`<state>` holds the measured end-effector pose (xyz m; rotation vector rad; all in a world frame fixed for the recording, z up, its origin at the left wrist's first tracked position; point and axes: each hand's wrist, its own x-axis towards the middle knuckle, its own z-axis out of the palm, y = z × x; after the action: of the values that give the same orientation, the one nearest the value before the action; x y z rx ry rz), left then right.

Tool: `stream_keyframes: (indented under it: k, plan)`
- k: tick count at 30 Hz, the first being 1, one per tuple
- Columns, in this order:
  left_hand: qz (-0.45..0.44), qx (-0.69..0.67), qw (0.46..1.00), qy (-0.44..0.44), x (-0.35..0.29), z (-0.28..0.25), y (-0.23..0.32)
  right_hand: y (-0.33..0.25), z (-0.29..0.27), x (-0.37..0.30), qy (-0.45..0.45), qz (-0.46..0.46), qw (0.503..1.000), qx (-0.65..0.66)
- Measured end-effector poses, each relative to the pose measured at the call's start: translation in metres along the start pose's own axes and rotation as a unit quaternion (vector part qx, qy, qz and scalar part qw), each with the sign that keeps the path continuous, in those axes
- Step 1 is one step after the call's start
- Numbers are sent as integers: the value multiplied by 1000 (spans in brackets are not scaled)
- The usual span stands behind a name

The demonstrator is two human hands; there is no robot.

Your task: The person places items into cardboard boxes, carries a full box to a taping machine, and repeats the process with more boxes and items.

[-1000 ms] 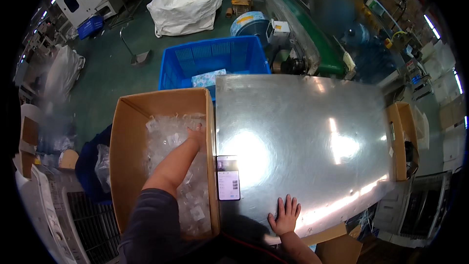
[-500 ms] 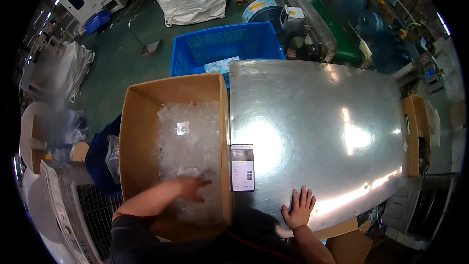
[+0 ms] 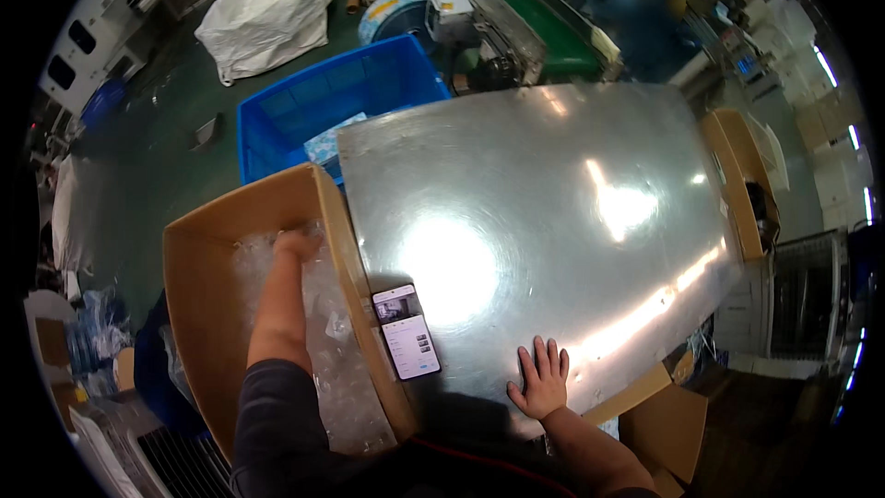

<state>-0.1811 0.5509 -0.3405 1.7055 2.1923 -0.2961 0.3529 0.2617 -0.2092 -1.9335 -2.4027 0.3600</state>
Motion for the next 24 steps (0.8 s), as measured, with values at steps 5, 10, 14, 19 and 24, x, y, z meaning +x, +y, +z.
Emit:
stream_keyframes:
  k: [5, 10, 14, 19, 24]
  plan:
    - [-40, -63, 982, -171, 2, 10, -21, 0, 1, 0, -14, 0, 1000, 1]
    - [-34, -102, 974, -201, -38, 18, -24, 1, 4, -1, 2, -7, 1000, 6]
    - [-21, -152, 956, -249, -59, 13, -20, 0, 2, 1, 1, -13, 1000, 3]
    - [6, -194, 936, -294, -100, -6, -26, 0, 2, 0, 10, -17, 1000, 13]
    - [56, -188, 918, -344, -181, -5, -55, -1, 5, -4, 21, -17, 1000, 14]
